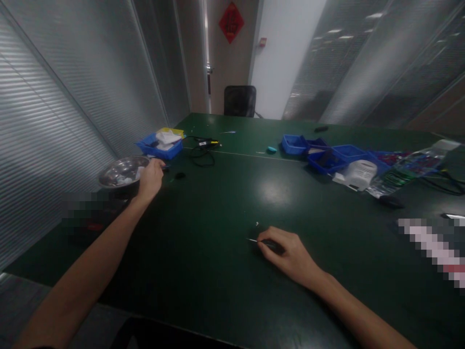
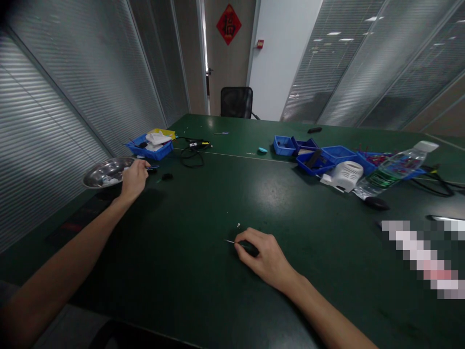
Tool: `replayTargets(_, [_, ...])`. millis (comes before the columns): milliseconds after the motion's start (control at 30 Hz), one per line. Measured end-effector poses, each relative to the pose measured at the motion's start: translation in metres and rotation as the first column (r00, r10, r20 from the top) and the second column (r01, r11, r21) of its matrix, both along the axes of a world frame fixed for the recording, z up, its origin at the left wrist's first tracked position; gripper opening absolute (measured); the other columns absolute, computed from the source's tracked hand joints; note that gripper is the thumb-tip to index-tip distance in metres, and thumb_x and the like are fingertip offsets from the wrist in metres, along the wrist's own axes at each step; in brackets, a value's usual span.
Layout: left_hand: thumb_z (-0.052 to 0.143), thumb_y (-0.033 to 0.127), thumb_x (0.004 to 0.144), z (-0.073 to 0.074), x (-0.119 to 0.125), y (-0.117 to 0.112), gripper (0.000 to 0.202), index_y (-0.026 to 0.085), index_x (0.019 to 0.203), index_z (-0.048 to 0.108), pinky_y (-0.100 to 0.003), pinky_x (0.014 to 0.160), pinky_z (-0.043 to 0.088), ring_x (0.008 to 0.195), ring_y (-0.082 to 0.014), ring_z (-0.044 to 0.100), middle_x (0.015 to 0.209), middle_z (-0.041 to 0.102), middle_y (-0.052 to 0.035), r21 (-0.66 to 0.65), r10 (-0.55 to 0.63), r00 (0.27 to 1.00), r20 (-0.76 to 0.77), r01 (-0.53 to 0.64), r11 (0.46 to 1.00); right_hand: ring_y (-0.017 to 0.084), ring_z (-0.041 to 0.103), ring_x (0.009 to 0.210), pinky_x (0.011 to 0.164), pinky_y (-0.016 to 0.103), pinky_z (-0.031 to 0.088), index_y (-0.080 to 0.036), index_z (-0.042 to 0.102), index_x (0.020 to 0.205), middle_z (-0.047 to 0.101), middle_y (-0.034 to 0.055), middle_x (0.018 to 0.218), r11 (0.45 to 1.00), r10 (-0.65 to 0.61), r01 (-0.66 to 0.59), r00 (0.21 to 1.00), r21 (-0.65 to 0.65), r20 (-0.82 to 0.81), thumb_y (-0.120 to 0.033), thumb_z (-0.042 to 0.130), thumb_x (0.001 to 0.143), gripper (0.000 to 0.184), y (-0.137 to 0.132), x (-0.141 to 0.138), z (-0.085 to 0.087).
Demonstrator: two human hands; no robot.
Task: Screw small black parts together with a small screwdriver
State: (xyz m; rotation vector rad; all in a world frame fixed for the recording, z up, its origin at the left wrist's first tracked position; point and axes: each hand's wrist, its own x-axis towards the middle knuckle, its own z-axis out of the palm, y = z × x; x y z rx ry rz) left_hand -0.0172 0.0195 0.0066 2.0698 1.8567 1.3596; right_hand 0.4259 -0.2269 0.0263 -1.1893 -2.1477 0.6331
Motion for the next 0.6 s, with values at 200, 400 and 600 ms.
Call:
replayTargets(200, [0.042, 0.004, 0.078, 0.004, 0.000, -0.006, 0.045, 0.019, 0.115, 0.062, -0.037, 0.090, 0.049, 0.094, -0.0222, 0.060, 0.115, 0.063, -0.0105, -0.012, -0.221, 0.956, -0.195, 0.223, 0.975, 0.018, 0.069, 0.079, 0.072, 0.029, 0.053, -0.021, 0.069, 0.101, 0.072, 0.0031, 0.092, 1.000, 0.006, -0.006, 1.000, 0.013, 0.013, -0.028, 0.057, 0.103, 0.014, 0.000, 0.000, 0.001])
replayTargets(400, [0.059, 0.031, 0.088, -0.007, 0.001, -0.011, 0.017, 0.019, 0.094, 0.070, -0.043, 0.088, 0.050, 0.094, -0.0324, 0.063, 0.097, 0.068, -0.0131, -0.210, -0.157, 0.884, -0.441, 0.069, 0.975, 0.017, 0.068, 0.079, 0.073, 0.030, 0.052, -0.021, 0.069, 0.101, 0.071, 0.0027, 0.092, 1.000, 0.015, -0.015, 1.000, 0.000, 0.006, -0.026, 0.059, 0.102, 0.011, 0.001, 0.000, -0.002])
replayTargets(600, [0.052, 0.031, 0.093, -0.007, 0.003, -0.013, 0.021, 0.020, 0.088, 0.070, -0.040, 0.082, 0.050, 0.089, -0.0313, 0.066, 0.094, 0.070, -0.0141, -0.254, -0.182, 0.839, -0.513, 0.054, 0.966, 0.017, 0.068, 0.079, 0.072, 0.029, 0.052, -0.021, 0.069, 0.102, 0.071, 0.0031, 0.092, 1.000, 0.020, -0.020, 1.000, 0.006, 0.002, -0.026, 0.058, 0.103, 0.012, 0.000, 0.000, -0.001])
